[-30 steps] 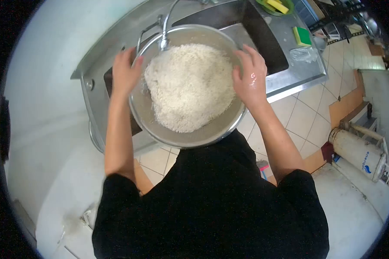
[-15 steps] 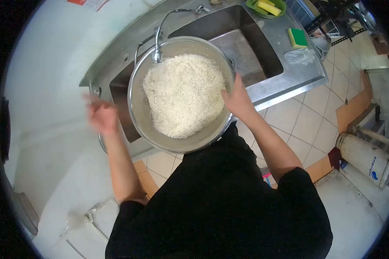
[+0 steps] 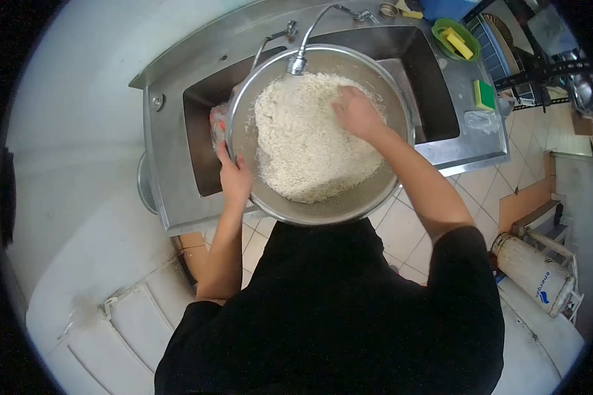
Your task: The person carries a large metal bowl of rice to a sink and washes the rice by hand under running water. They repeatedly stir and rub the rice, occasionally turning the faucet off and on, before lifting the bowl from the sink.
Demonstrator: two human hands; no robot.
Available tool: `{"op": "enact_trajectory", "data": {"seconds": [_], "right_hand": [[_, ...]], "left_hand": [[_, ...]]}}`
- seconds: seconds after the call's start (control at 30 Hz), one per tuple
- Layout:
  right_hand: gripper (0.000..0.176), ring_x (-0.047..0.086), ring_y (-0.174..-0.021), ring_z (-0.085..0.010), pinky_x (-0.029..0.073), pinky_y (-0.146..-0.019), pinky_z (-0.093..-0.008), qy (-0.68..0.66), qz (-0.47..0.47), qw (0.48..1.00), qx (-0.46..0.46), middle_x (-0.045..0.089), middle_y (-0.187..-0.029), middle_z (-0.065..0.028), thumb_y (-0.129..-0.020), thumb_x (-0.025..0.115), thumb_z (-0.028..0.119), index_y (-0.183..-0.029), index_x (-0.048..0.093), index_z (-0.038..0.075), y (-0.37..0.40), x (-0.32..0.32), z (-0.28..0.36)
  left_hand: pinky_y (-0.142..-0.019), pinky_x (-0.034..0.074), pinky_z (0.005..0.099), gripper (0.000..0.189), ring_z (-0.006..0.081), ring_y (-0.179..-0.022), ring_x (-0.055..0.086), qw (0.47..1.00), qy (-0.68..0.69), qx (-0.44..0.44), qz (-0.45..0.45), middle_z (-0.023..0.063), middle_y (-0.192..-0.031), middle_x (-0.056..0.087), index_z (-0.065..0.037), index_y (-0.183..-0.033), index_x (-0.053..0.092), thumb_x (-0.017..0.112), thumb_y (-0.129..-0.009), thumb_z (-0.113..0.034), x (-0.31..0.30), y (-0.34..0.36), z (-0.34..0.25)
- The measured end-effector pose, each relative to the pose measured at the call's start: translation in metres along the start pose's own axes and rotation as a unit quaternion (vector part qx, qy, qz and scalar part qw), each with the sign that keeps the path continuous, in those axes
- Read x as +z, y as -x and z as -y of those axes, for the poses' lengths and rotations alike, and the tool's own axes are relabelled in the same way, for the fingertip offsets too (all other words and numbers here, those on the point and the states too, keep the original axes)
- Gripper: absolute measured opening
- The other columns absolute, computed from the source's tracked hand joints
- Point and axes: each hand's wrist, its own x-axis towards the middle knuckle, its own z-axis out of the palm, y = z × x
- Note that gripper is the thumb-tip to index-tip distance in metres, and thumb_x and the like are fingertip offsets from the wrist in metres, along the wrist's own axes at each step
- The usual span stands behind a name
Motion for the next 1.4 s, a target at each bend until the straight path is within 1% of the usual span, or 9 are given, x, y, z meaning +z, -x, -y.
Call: {"op": "enact_trajectory", "data": {"seconds": [0.33, 0.47, 0.6, 0.8, 0.87, 1.03, 1.1, 1.37, 1.4], "right_hand": [[0.067, 0.026, -0.149, -0.0434, 0.019, -0.124, -0.0457, -0.299, -0.182, 0.918, 0.186, 0.031, -0.155, -0.036, -0.104, 0.045, 0.032, -0.152, 0.027, -0.012, -0.116, 0.158, 0.112], [0.055, 0.033, -0.148, -0.0374, 0.022, -0.122, -0.0514, 0.065, 0.06, 0.996, -0.02, 0.039, -0.155, -0.0274, -0.107, 0.039, 0.035, -0.15, 0.042, 0.002, -0.061, 0.143, 0.13], [0.048, 0.034, -0.148, -0.0362, 0.025, -0.123, -0.0439, 0.108, 0.201, 0.974, 0.009, 0.042, -0.153, -0.0272, -0.106, 0.042, 0.031, -0.145, 0.05, 0.003, -0.036, 0.096, 0.14], [0.044, 0.056, -0.124, -0.046, 0.043, -0.109, -0.0472, -0.194, -0.191, 0.953, 0.134, 0.059, -0.132, -0.0296, -0.103, 0.049, 0.024, -0.14, 0.051, -0.001, -0.111, 0.152, 0.141], [0.044, 0.056, -0.124, -0.0459, 0.042, -0.109, -0.0476, -0.237, -0.114, 0.946, 0.188, 0.061, -0.13, -0.0285, -0.102, 0.05, 0.024, -0.138, 0.051, -0.002, -0.096, 0.156, 0.182], [0.032, 0.065, -0.113, -0.0391, 0.05, -0.102, -0.0462, 0.036, 0.086, 0.972, -0.215, 0.068, -0.118, -0.023, -0.099, 0.055, 0.023, -0.119, 0.065, -0.001, 0.016, 0.143, 0.159], [0.026, 0.068, -0.106, -0.0347, 0.053, -0.098, -0.0436, 0.048, 0.104, 0.968, -0.224, 0.069, -0.115, -0.0202, -0.096, 0.06, 0.018, -0.11, 0.069, -0.001, 0.033, 0.11, 0.146], [0.017, 0.065, -0.082, -0.0304, 0.05, -0.075, -0.0436, -0.007, -0.054, 0.98, 0.19, 0.067, -0.091, -0.0174, -0.095, 0.066, 0.016, -0.091, 0.064, 0.0, 0.029, -0.051, 0.223], [0.019, 0.064, -0.08, -0.029, 0.048, -0.071, -0.0436, 0.0, -0.095, 0.962, 0.255, 0.066, -0.089, -0.0161, -0.096, 0.066, 0.017, -0.089, 0.062, 0.0, 0.029, -0.056, 0.224]], "left_hand": [[-0.095, 0.048, 0.053, 0.068, 0.0528, -0.111, 0.062, 0.969, 0.143, 0.021, 0.202, 0.0357, -0.122, 0.062, -0.002, -0.15, 0.017, 0.058, -0.099, -0.021, -0.016, -0.034, 0.049], [-0.09, 0.05, 0.0518, 0.047, 0.0505, -0.104, 0.064, 0.958, 0.147, 0.011, 0.247, 0.0334, -0.113, 0.065, 0.001, -0.132, 0.044, 0.056, -0.102, -0.033, -0.033, -0.07, 0.044], [-0.086, 0.049, 0.0534, 0.038, 0.0497, -0.1, 0.064, 0.969, 0.151, 0.062, 0.187, 0.0306, -0.106, 0.067, -0.001, -0.115, 0.053, 0.049, -0.105, -0.038, -0.024, -0.102, 0.04], [-0.079, 0.047, 0.058, 0.033, 0.0539, -0.089, 0.063, 0.974, 0.153, 0.094, 0.138, 0.0309, -0.092, 0.067, -0.002, -0.114, 0.054, 0.046, -0.106, -0.033, -0.004, -0.114, 0.033], [-0.079, 0.047, 0.0586, 0.033, 0.0541, -0.087, 0.062, 0.975, 0.144, 0.105, 0.134, 0.0308, -0.09, 0.067, -0.002, -0.113, 0.054, 0.046, -0.106, -0.033, -0.001, -0.113, 0.036], [-0.077, 0.046, 0.0602, 0.031, 0.0543, -0.086, 0.062, 0.976, 0.121, 0.116, 0.136, 0.0313, -0.089, 0.066, -0.003, -0.112, 0.054, 0.044, -0.106, -0.032, 0.0, -0.119, 0.04], [-0.077, 0.047, 0.0602, 0.032, 0.0537, -0.086, 0.063, 0.974, 0.054, 0.127, 0.18, 0.0316, -0.088, 0.066, -0.004, -0.112, 0.054, 0.043, -0.107, -0.034, -0.016, -0.124, 0.034], [-0.073, 0.05, 0.0577, 0.034, 0.0505, -0.08, 0.066, 0.952, -0.109, 0.206, 0.196, 0.0241, -0.08, 0.069, -0.005, -0.112, 0.057, 0.046, -0.106, -0.037, -0.102, -0.146, 0.057], [-0.075, 0.051, 0.0552, 0.033, 0.0458, -0.083, 0.068, 0.951, -0.013, 0.071, 0.302, 0.0235, -0.086, 0.07, -0.005, -0.115, 0.059, 0.048, -0.105, -0.035, -0.129, -0.15, 0.053]]}}
